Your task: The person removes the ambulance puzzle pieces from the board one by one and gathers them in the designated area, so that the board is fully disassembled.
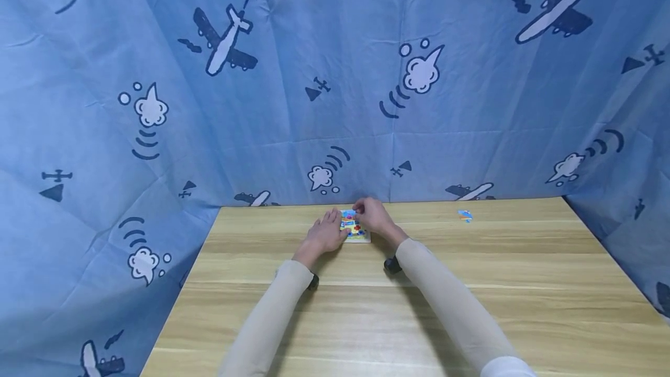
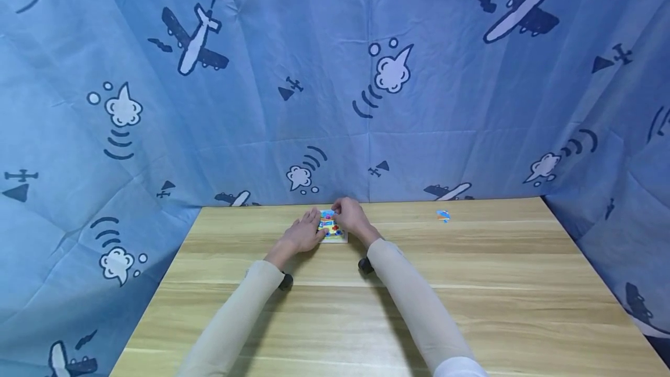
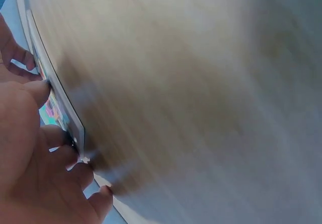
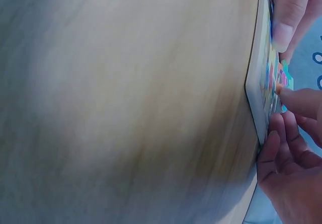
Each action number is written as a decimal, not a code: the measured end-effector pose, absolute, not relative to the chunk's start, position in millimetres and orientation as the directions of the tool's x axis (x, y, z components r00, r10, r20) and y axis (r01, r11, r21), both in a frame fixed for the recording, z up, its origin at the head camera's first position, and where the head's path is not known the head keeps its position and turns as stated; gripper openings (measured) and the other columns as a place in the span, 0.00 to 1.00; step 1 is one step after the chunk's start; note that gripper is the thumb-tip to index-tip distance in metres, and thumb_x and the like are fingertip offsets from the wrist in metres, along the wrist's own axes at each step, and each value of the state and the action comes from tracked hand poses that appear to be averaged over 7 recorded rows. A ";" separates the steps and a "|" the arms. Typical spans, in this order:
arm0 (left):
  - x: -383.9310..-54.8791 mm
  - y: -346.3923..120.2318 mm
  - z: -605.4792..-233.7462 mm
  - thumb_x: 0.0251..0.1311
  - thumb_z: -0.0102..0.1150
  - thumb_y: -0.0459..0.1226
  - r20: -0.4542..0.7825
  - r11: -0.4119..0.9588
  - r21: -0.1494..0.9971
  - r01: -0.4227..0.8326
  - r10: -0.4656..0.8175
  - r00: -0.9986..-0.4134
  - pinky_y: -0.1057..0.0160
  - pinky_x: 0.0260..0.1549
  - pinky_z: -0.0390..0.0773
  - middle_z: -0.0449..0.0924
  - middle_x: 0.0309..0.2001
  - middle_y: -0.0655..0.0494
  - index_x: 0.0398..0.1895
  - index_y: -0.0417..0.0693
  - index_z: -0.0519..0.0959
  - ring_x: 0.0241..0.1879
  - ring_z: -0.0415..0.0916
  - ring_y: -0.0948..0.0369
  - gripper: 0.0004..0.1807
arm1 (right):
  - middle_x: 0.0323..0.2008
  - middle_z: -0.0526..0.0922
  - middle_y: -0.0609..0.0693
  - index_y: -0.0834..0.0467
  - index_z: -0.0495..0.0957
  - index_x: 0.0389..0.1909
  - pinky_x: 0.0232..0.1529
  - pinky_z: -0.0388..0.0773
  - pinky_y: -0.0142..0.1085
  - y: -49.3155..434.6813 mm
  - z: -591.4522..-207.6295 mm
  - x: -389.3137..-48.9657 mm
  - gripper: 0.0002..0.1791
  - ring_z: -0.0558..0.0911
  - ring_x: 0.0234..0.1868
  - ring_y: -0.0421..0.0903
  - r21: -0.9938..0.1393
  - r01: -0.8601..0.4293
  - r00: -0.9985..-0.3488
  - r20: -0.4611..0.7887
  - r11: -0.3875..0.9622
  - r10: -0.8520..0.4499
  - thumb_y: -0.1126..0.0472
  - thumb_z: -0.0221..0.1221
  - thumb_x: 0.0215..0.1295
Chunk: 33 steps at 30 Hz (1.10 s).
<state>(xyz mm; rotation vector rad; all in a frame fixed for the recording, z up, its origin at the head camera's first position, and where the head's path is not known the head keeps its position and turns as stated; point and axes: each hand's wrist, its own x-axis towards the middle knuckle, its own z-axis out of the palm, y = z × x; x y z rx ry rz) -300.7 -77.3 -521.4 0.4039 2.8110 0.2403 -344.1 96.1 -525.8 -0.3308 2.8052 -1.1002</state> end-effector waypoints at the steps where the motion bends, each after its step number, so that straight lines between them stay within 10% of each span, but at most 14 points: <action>1: -300.3 -77.2 -521.7 0.84 0.36 0.54 -0.261 0.947 0.206 0.246 0.295 -0.919 0.46 0.85 0.50 0.41 0.87 0.47 0.86 0.41 0.46 0.87 0.42 0.50 0.39 | 0.46 0.86 0.59 0.65 0.84 0.53 0.54 0.85 0.44 96.1 -526.6 -343.9 0.13 0.84 0.47 0.51 -0.682 -0.166 -0.971 -0.012 0.712 -0.238 0.67 0.63 0.70; 33: -291.4 -79.2 -516.5 0.84 0.32 0.54 -0.267 0.953 0.158 0.259 0.294 -0.918 0.47 0.85 0.50 0.40 0.88 0.49 0.86 0.44 0.45 0.87 0.42 0.50 0.38 | 0.42 0.90 0.58 0.60 0.89 0.45 0.42 0.84 0.38 152.1 -504.8 -339.4 0.09 0.87 0.42 0.52 -0.812 -0.142 -0.976 0.020 0.566 -0.216 0.62 0.62 0.74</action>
